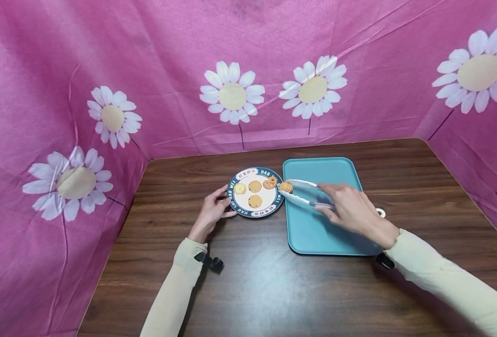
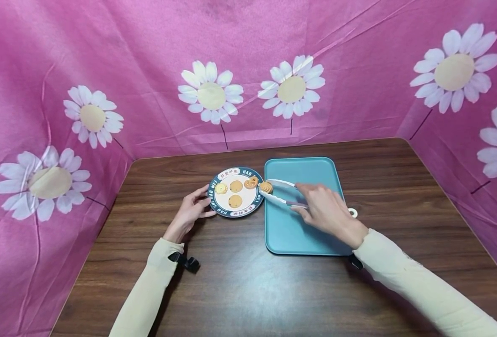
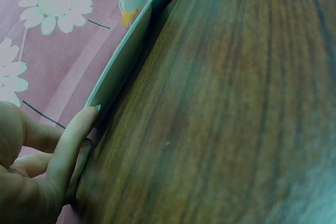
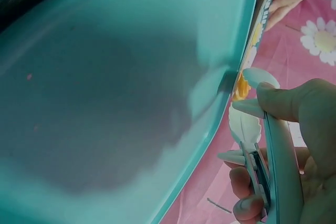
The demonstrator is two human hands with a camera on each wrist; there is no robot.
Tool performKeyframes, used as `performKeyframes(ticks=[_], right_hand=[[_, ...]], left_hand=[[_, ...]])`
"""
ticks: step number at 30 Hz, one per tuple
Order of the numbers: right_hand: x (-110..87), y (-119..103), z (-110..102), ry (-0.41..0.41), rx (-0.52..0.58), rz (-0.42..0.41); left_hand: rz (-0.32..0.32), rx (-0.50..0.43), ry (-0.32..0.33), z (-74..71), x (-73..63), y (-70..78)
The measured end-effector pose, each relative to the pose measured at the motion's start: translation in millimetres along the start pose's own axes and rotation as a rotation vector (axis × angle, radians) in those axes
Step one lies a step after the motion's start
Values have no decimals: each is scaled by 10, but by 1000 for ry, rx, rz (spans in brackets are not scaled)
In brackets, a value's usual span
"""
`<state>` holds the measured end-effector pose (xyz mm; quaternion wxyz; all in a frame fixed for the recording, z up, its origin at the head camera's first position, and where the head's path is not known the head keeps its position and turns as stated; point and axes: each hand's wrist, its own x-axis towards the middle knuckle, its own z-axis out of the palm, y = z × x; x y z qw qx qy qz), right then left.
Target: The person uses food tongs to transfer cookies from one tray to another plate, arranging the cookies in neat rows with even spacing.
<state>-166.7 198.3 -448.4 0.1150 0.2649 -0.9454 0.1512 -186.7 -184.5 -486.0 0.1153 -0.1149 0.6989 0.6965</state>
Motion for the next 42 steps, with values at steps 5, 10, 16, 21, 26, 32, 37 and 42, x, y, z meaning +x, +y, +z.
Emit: performKeyframes(ticks=[5,10,16,21,26,32,37,42], right_hand=[[16,-62,21,-11,7,-20],[40,-119,23,-30,14,-43],[86,-184,11,-67,4,-48],[129,-241,-24,-106,-1,-51],[181,-275,-59,-146,-15,-53],[249,-298,-72,-168,-9,-58],[296,-319,-77,-189,-5,-59],[348,-349,-102,-229,-24,-49]], left_hand=[[-11,9,7,1,-8,13],[-10,5,7,3,-9,17],[-11,3,4,5,-10,25],[-10,7,2,4,-11,20],[-5,7,-2,4,-8,5],[-3,4,-4,2,-7,18],[-1,-1,0,3,-13,11],[-7,-10,1,3,-18,3]])
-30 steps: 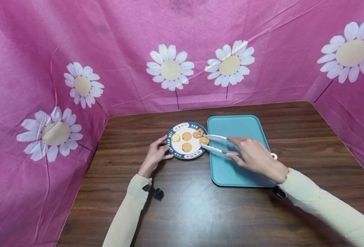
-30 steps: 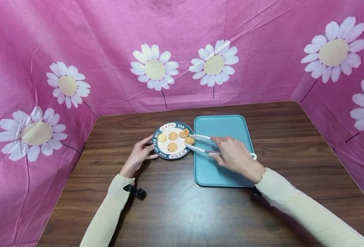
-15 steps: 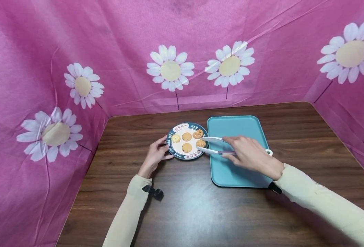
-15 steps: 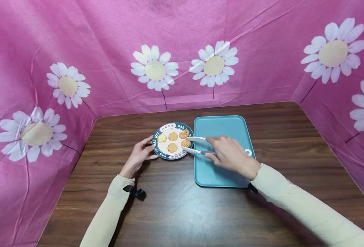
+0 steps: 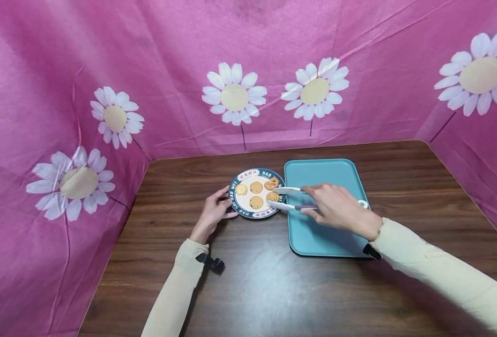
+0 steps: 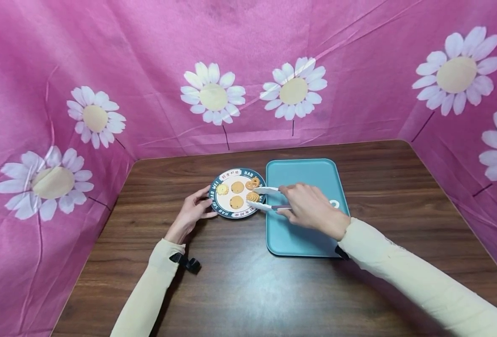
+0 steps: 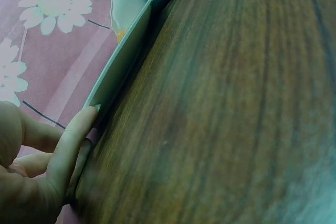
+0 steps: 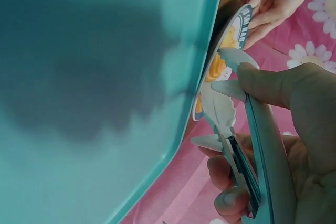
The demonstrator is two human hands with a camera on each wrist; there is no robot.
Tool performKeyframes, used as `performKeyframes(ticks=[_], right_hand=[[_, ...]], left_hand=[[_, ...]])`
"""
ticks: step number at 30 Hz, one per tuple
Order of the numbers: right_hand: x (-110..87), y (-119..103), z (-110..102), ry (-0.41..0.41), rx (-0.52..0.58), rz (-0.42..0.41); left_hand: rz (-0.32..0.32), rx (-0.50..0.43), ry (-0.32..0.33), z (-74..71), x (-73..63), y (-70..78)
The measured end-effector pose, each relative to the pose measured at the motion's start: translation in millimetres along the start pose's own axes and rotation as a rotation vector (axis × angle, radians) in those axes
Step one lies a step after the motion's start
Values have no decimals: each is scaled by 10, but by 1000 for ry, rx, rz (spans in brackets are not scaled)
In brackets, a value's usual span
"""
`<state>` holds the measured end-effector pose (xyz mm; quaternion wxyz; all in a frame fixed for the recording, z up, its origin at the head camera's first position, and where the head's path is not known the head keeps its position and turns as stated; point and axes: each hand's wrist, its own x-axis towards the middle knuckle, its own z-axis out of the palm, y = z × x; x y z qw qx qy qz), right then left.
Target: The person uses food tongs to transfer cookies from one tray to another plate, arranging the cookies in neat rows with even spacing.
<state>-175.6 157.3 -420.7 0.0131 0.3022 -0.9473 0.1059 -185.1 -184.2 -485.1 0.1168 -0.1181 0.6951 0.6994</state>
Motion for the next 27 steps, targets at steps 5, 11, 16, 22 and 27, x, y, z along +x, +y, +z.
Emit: performKeyframes(ticks=[5,11,16,22,27], right_hand=[[58,-27,-41,-14,-21,0],[75,-43,-58,-29,-32,2],[54,-36,-54,-26,-43,6],[15,-23,-57,-7,-15,4],[-47,22,-68,45,11,5]], left_hand=[[-4,7,4,0,11,1],[-2,0,5,2,8,5],[5,3,-1,9,6,5],[12,4,-7,7,13,-6],[14,13,-2,5,5,-3]])
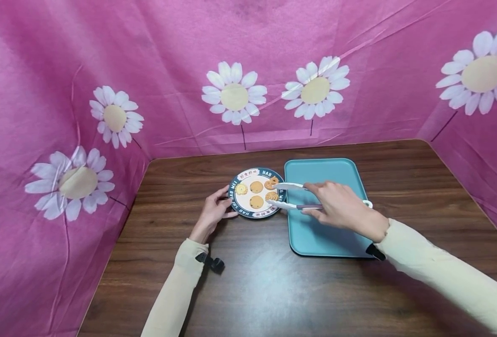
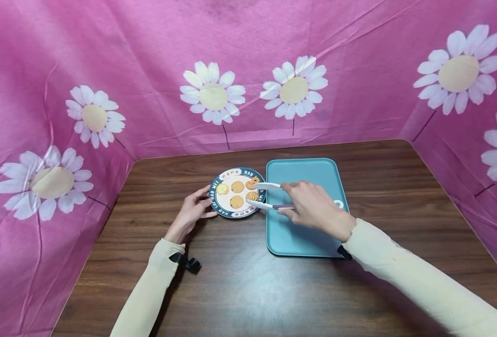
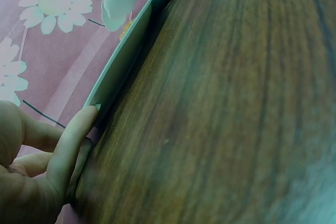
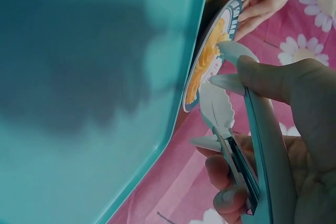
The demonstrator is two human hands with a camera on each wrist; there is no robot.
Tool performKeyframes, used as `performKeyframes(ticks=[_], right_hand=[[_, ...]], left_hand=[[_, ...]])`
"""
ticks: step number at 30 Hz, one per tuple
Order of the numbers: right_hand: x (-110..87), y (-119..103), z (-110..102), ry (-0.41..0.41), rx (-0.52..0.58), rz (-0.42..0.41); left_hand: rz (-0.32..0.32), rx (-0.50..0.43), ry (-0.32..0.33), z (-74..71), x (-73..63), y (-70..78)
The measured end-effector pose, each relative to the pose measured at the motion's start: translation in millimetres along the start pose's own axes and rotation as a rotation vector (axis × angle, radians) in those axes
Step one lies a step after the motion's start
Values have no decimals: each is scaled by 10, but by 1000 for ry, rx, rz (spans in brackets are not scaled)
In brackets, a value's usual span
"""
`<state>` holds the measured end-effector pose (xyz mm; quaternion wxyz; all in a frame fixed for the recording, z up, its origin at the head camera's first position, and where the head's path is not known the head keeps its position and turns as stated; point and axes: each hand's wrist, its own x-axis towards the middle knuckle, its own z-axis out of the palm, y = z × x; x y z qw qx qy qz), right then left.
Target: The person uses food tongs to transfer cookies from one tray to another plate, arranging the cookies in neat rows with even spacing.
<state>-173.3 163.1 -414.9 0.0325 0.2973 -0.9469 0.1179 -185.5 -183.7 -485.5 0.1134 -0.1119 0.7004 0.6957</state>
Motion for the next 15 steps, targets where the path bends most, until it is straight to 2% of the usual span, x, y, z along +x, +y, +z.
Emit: performKeyframes(ticks=[8,15], right_hand=[[-142,128,-29,103,11,14],[-256,279,-6,196,28,94]], left_hand=[[-6,-5,4,-7,2,4],[-11,3,9,-6,8,-15]])
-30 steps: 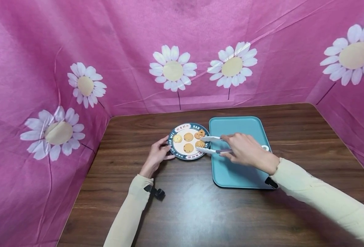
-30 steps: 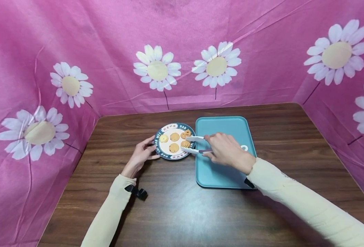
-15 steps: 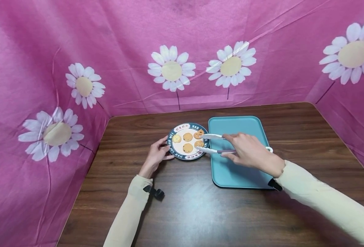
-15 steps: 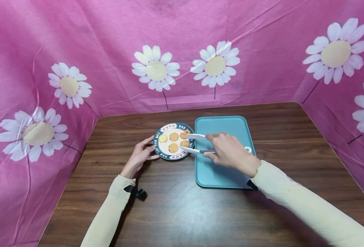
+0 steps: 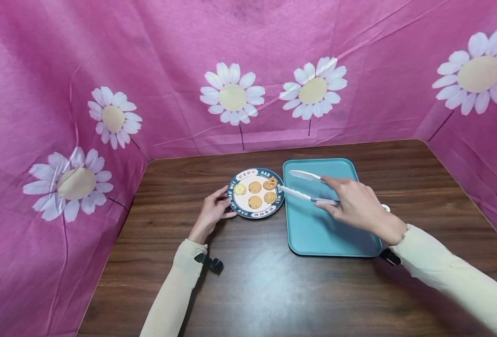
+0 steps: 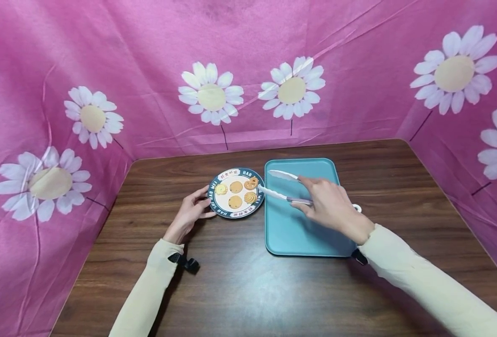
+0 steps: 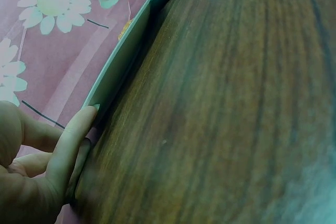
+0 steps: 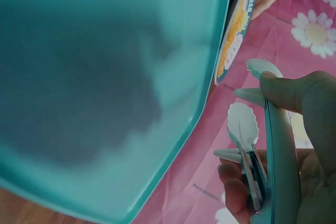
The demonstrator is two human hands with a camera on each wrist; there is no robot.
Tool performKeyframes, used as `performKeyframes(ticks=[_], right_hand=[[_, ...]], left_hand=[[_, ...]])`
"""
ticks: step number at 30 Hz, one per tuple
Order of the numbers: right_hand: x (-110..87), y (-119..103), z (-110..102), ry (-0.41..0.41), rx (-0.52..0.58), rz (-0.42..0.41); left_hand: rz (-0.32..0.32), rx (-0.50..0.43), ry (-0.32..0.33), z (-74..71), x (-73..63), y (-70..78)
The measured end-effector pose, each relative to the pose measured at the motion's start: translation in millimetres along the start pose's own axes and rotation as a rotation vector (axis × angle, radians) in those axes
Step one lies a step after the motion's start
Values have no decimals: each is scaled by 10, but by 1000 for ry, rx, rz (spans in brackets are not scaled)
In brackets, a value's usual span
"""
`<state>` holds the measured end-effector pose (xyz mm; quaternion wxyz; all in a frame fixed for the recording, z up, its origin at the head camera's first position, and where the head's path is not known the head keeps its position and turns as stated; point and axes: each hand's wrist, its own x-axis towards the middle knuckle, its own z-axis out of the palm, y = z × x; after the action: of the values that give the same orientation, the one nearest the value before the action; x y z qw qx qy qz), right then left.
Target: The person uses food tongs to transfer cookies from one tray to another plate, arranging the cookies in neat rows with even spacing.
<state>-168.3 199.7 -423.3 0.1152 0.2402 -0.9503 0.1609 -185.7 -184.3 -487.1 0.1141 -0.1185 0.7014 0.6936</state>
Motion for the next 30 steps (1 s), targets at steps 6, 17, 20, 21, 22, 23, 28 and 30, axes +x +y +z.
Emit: performKeyframes(ticks=[6,17,20,21,22,23,28,30], right_hand=[[-85,170,-11,23,15,77],[-285,603,-54,-7,12,277],[-318,720,-67,-3,-1,332],[-330,756,-71,3,-9,346],[-342,794,-73,9,-14,362],[-354,829,-74,16,-17,376],[-411,985,-75,45,-2,432],[-436,1039,-75,56,5,452]], left_hand=[[17,-9,6,0,9,-31],[10,-8,4,1,-15,-10],[13,-6,7,0,-8,-14],[14,-6,7,0,-3,-17],[13,-5,5,0,1,-21],[11,-8,2,0,6,-25],[10,-11,-2,10,17,-34],[12,-9,-2,15,14,-31]])
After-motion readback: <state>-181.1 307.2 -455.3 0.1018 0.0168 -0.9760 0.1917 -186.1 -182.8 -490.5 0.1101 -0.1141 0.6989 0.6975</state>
